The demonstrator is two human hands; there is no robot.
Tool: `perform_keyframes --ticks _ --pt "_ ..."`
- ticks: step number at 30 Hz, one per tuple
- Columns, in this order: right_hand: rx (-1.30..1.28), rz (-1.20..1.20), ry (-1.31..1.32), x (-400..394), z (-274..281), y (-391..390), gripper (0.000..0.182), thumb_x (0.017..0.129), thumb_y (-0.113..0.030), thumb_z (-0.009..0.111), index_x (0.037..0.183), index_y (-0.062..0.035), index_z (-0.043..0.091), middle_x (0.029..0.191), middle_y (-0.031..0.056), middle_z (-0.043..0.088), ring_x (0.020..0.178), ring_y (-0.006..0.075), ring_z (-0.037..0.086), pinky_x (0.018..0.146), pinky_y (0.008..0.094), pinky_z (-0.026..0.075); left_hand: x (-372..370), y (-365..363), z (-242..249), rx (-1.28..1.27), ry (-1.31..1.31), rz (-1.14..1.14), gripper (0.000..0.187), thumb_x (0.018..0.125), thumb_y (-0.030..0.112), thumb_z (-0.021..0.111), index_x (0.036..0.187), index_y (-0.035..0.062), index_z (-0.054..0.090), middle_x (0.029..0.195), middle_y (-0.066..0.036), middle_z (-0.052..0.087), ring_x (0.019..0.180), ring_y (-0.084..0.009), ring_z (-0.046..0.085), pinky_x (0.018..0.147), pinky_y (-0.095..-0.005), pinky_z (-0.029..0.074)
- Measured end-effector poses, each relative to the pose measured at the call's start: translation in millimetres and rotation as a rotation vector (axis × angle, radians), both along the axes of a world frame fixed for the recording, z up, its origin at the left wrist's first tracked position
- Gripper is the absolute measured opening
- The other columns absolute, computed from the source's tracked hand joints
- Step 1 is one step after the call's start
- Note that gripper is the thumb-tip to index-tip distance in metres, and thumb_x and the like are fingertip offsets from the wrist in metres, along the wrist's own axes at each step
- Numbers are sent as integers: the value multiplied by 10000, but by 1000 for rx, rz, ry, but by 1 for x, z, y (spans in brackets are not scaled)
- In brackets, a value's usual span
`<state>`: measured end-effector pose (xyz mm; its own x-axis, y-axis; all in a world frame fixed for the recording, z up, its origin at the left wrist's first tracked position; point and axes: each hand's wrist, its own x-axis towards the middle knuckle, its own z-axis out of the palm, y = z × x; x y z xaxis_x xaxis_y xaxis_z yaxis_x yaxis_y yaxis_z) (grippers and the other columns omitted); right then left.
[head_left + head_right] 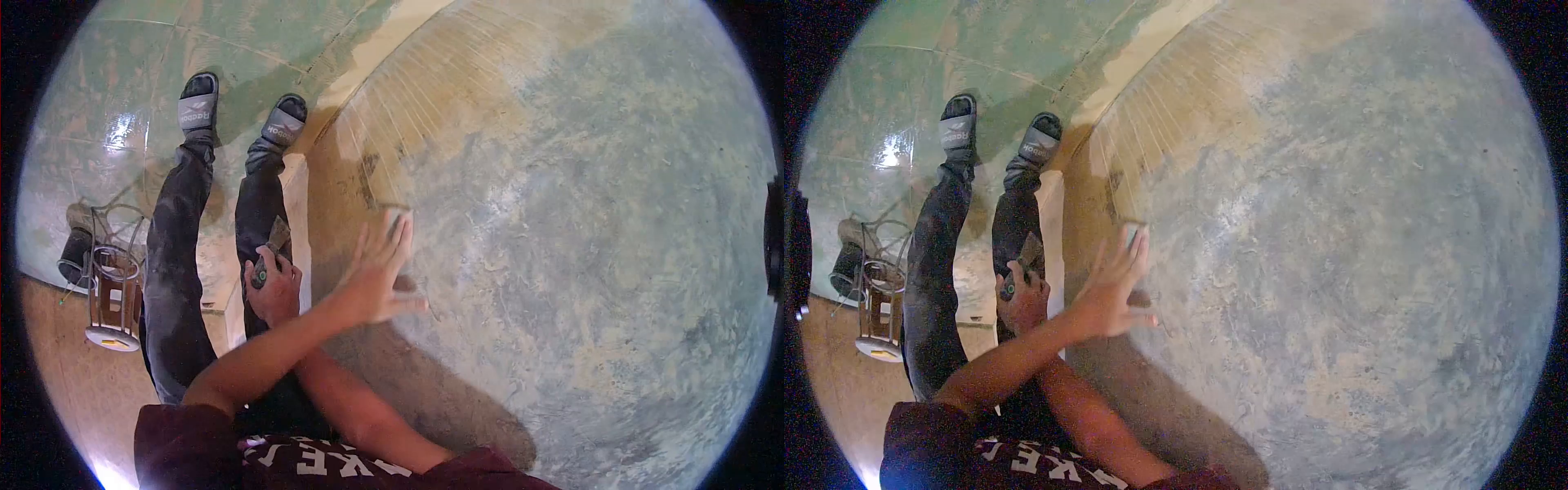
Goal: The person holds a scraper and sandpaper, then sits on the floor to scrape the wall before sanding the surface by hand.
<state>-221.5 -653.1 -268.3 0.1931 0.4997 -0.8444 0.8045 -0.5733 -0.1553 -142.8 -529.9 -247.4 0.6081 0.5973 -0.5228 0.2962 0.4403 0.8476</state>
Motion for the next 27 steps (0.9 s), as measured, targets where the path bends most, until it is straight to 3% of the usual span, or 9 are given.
perform_keyframes --ticks 5,8,10,13,16,18,20,22,27 --pt "112 -41 -5 -5 3 -1 419 935 -372 645 1278 -134 609 1174 212 655 1174 362 573 975 498 424 36 42 -102 261 200 100 1235 772 709 674 1567 -63 128 1640 -250 157 1523 -455 80 1192 -641 87" --pt "27 16 -21 -1 5 12 397 935 -360 644 1265 -139 614 1185 189 658 1178 337 579 997 484 406 3 9 -29 84 15 81 1220 783 711 661 1562 -70 141 1636 -247 178 1524 -447 86 1197 -631 81" --pt "31 7 24 4 6 13 388 929 -353 652 1242 -124 625 1195 163 663 1177 309 587 1019 466 387 -22 -20 16 -82 -31 -50 1231 735 595 756 1569 -56 126 1631 -286 149 1516 -479 84 1199 -619 78" --pt "14 4 30 3 5 14 392 926 -351 658 1236 -112 623 1197 167 663 1171 309 591 1011 462 397 -7 -14 -4 -29 -45 123 1228 740 587 756 1568 -64 124 1621 -313 145 1519 -476 72 1199 -619 76" --pt "84 -33 11 -3 0 -2 409 920 -345 667 1249 -108 615 1181 169 667 1169 309 593 1003 461 408 23 30 -88 184 165 97 1245 779 719 664 1548 -106 138 1624 -287 170 1518 -464 101 1201 -621 91" --pt "-12 -88 -3 -5 6 4 459 951 -408 600 1302 -113 600 1194 240 646 1214 380 551 1063 502 360 24 22 -76 172 143 148 1237 783 721 659 1549 -103 144 1618 -287 194 1517 -464 105 1204 -614 97" --pt "27 -59 1 -4 1 7 422 939 -386 628 1273 -129 610 1176 213 658 1186 368 571 1040 486 381 13 3 -44 152 123 202 1229 788 722 654 1550 -99 150 1611 -288 219 1516 -464 110 1207 -607 102" --pt "32 -15 -13 0 3 2 373 929 -366 650 1237 -159 625 1150 175 675 1156 359 593 1027 472 395 -16 -11 5 56 58 3 1172 816 709 638 1543 -95 192 1587 -285 285 1514 -460 118 1209 -594 125" --pt "21 -3 -58 -10 8 -1 415 910 -396 671 1246 -157 628 1142 188 676 1139 355 604 998 489 424 31 21 -84 104 100 188 1174 814 718 633 1560 -66 176 1608 -271 247 1520 -459 89 1186 -650 94"
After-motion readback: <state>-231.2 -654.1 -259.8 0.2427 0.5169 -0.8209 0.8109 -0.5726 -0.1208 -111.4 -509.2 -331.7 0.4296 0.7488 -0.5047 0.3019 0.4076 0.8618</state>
